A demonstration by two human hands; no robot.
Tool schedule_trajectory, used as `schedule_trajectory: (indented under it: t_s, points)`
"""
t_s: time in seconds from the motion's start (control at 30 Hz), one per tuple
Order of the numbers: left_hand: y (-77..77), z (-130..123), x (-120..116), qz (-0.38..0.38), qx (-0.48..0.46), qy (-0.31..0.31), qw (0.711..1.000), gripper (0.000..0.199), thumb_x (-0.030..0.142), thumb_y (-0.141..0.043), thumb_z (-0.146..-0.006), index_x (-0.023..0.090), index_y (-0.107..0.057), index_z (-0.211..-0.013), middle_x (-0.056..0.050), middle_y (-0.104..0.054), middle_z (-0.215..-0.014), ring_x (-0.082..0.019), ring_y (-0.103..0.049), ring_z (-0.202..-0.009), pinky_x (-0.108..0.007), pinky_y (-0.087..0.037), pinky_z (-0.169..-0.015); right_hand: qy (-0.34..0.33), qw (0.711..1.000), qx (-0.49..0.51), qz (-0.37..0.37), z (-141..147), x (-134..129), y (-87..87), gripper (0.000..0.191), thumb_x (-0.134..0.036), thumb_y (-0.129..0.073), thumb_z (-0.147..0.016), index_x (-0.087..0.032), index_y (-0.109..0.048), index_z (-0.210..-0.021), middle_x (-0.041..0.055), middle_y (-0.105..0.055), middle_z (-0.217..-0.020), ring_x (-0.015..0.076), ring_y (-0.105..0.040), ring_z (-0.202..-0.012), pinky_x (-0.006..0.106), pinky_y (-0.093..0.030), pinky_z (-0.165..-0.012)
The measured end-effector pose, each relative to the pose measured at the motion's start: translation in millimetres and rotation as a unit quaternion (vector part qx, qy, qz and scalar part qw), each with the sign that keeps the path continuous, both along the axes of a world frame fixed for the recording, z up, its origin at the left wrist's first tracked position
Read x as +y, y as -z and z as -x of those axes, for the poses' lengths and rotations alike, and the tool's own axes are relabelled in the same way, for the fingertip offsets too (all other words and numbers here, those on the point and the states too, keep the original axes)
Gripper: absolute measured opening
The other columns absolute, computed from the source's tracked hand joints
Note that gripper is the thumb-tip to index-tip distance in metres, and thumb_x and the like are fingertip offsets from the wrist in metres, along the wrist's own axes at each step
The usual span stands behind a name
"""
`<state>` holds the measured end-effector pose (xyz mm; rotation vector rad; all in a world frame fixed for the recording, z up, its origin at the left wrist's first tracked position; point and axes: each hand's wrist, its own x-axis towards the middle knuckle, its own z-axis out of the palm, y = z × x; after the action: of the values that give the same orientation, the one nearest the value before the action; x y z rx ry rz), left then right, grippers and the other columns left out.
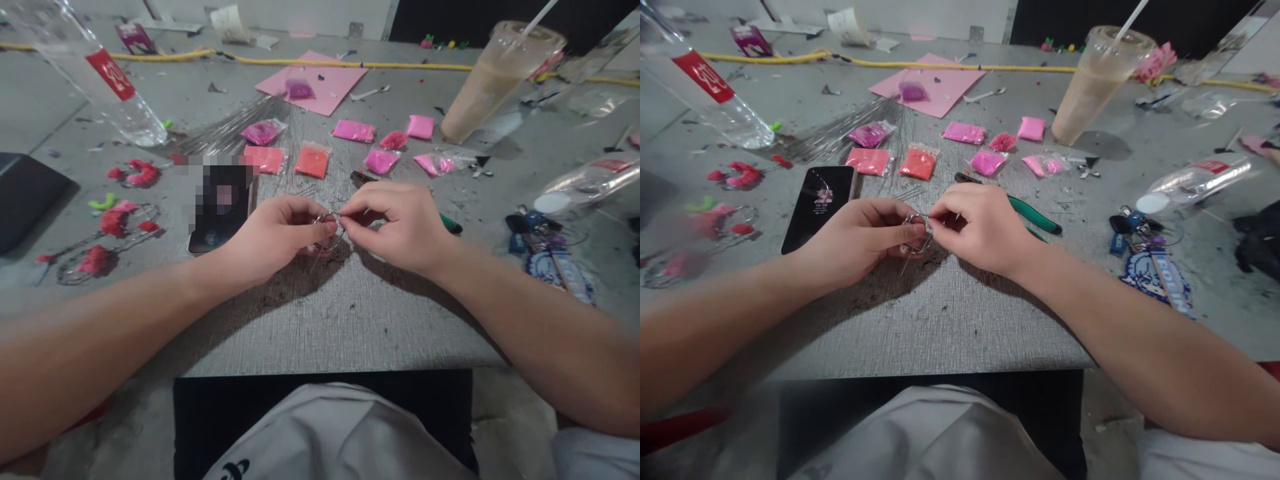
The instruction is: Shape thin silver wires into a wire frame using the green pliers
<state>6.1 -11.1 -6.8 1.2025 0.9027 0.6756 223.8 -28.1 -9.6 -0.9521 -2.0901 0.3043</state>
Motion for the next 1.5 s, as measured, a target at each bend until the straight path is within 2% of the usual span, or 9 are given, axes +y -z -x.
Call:
schedule_trajectory:
  t_s: [0.07,0.2,0.43,0.73,0.97,1.27,1.5]
  points:
    - [-0.3,0.3,-0.1,0.007,0.003,-0.006,1.0,0.009,0.02,-0.087,-0.083,0.017,-0.079,-0.087,-0.001,-0.072,-0.073,-0.011,-0.067,-0.065,-0.02,-0.053,-0.06,0.001,1.0,-0.004,-0.007,0.1,-0.4,-0.1,0.01,-0.015,-0.07,-0.09,-0.021,-0.075,-0.083,0.0025,-0.075,-0.078,0.017,-0.068,-0.071,0.031,-0.055,-0.067]
    - [0.6,1.2,0.2,0.023,-0.012,-0.012,1.0,0.017,0.02,-0.087,-0.083,0.02,-0.082,-0.1,-0.002,-0.075,-0.077,-0.012,-0.069,-0.066,-0.022,-0.053,-0.058,-0.004,1.0,-0.008,-0.003,-0.2,-1.2,-1.3,0.011,-0.016,-0.07,-0.09,-0.022,-0.074,-0.082,0.0018,-0.075,-0.077,0.0167,-0.068,-0.07,0.031,-0.054,-0.067]
    - [-2.5,1.1,-0.4,0.0,0.0,-0.008,1.0,0.004,0.016,-0.084,-0.082,0.019,-0.081,-0.082,-0.001,-0.071,-0.068,-0.011,-0.063,-0.059,-0.021,-0.045,-0.051,-0.005,1.0,-0.013,-0.016,0.9,-3.0,-0.2,0.01,-0.017,-0.071,-0.091,-0.021,-0.074,-0.083,0.0015,-0.075,-0.077,0.0163,-0.068,-0.07,0.03,-0.052,-0.067]
    - [-1.4,6.4,-0.9,-0.077,0.031,0.002,0.997,0.011,0.023,-0.086,-0.081,0.02,-0.078,-0.076,-0.002,-0.073,-0.071,-0.013,-0.063,-0.061,-0.025,-0.045,-0.056,-0.018,0.999,-0.038,-0.027,-0.6,-3.2,1.4,0.015,-0.025,-0.067,-0.101,-0.022,-0.073,-0.087,0.0024,-0.074,-0.08,0.0177,-0.066,-0.075,0.032,-0.049,-0.069]
    - [-6.7,8.5,-1.6,-0.121,0.071,0.008,0.99,0.011,0.025,-0.085,-0.084,0.021,-0.078,-0.077,-0.001,-0.072,-0.069,-0.013,-0.063,-0.062,-0.026,-0.045,-0.057,-0.012,1.0,-0.007,0.012,1.5,-3.8,-1.3,0.016,-0.027,-0.071,-0.099,-0.021,-0.072,-0.085,0.0015,-0.073,-0.078,0.0169,-0.065,-0.072,0.032,-0.048,-0.068]
    - [-8.4,4.2,-2.7,-0.056,0.004,-0.001,0.998,0.009,0.015,-0.083,-0.08,0.019,-0.075,-0.079,0.0,-0.071,-0.067,-0.012,-0.064,-0.061,-0.024,-0.047,-0.057,-0.018,0.999,0.022,-0.02,6.6,-9.8,-4.0,0.01,-0.014,-0.068,-0.091,-0.021,-0.072,-0.085,0.0011,-0.072,-0.078,0.0154,-0.066,-0.069,0.03,-0.051,-0.066]
    - [-9.5,6.8,-1.9,-0.095,0.021,0.022,0.995,0.01,0.017,-0.083,-0.081,0.019,-0.075,-0.076,-0.001,-0.07,-0.067,-0.012,-0.063,-0.063,-0.024,-0.046,-0.058,-0.01,0.999,0.002,-0.035,5.8,-11.3,-1.7,0.012,-0.019,-0.067,-0.095,-0.021,-0.071,-0.084,0.0013,-0.072,-0.078,0.016,-0.066,-0.073,0.03,-0.05,-0.069]
